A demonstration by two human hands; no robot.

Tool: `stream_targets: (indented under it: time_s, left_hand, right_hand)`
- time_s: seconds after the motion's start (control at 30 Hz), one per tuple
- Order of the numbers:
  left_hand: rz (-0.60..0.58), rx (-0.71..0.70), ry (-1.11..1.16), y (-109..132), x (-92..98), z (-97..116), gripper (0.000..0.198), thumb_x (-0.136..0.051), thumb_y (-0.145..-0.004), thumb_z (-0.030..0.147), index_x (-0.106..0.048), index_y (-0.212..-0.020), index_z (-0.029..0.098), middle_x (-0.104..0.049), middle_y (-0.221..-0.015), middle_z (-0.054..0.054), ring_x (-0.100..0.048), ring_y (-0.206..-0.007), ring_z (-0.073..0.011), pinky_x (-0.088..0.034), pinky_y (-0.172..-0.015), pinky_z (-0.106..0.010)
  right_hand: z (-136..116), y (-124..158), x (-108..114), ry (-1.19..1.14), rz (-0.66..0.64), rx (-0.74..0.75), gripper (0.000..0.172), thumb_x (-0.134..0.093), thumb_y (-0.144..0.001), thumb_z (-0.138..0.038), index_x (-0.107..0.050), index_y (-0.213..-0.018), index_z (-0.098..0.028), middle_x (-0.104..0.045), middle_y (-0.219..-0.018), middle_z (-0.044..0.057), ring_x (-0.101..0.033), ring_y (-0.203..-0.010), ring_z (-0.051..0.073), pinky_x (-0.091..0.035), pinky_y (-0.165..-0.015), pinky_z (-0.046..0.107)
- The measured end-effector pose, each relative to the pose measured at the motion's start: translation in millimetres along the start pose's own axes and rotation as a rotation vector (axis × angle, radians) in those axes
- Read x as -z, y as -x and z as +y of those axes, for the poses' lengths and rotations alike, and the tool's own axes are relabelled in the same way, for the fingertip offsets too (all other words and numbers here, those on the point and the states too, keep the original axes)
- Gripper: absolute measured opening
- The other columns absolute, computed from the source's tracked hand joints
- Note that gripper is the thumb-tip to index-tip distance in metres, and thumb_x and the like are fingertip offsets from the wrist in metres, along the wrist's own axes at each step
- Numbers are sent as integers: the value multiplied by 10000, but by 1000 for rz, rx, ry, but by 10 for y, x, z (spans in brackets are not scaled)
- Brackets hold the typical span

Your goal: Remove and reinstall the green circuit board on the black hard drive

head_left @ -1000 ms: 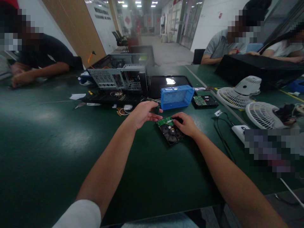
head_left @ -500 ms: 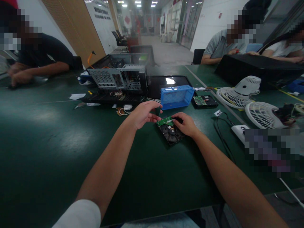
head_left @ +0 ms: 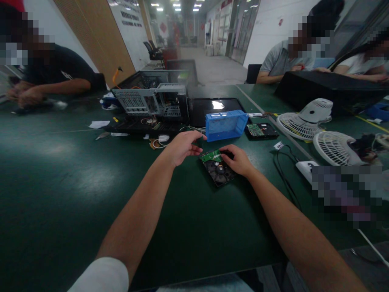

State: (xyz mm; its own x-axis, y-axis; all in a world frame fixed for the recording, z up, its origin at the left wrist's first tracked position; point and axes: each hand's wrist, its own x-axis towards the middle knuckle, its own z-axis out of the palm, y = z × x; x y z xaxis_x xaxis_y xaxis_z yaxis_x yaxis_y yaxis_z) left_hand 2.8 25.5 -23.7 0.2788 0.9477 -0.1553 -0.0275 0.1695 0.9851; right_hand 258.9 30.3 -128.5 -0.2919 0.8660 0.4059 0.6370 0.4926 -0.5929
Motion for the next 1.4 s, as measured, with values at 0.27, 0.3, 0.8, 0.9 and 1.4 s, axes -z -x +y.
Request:
stream_targets:
  time_s: [0.27,0.3,0.8,0.9,1.4]
  left_hand:
    - [44,8,-28,-2,4,10,280,-640,-813,384,-657,-983,162,-698,-1058,-138,-682,-652,-184,-502,-507,-261]
    - [39,17,-15,1,3,14,281,-638,-815,382,-642,-994,166,-704,-1063,-141,-690,-654,-192,-509,-512,-268]
    - [-59,37,15,26,12,24,290,-630,-817,380,-705,-988,158,-677,-1046,-121,-701,-659,-186,-522,-522,-263]
    - [-72,40,26,29,2,28,274,-628,-820,372,-677,-986,159,-696,-1013,-117,-706,-652,-196,-524,-522,-270]
    - [-34,4,-22,3,13,-4,237,-666,-795,364,-698,-919,164,-684,-1020,-109,-668,-626,-152,-470,-494,-240]
  right_hand:
    - [33,5,-11,10,-2,19,242,-639,-904,-278,-704,-1132,-233,-721,-1134,81,-666,-1044,255,-512,-951,432]
    - [36,5,-12,8,-3,19,240,-638,-904,-276,-703,-1132,-236,-721,-1135,78,-666,-1046,254,-513,-950,431]
    - [10,6,3,10,-12,-1,229,-638,-905,-284,-714,-1117,-244,-721,-1126,74,-665,-1035,250,-508,-957,428]
    - [8,3,-1,13,-13,-2,226,-633,-908,-281,-712,-1115,-239,-720,-1128,77,-664,-1039,250,-507,-958,429]
    - [18,3,-12,-5,3,-29,232,-616,-910,-260,-717,-1118,-243,-727,-1132,73,-667,-1048,255,-509,-976,449]
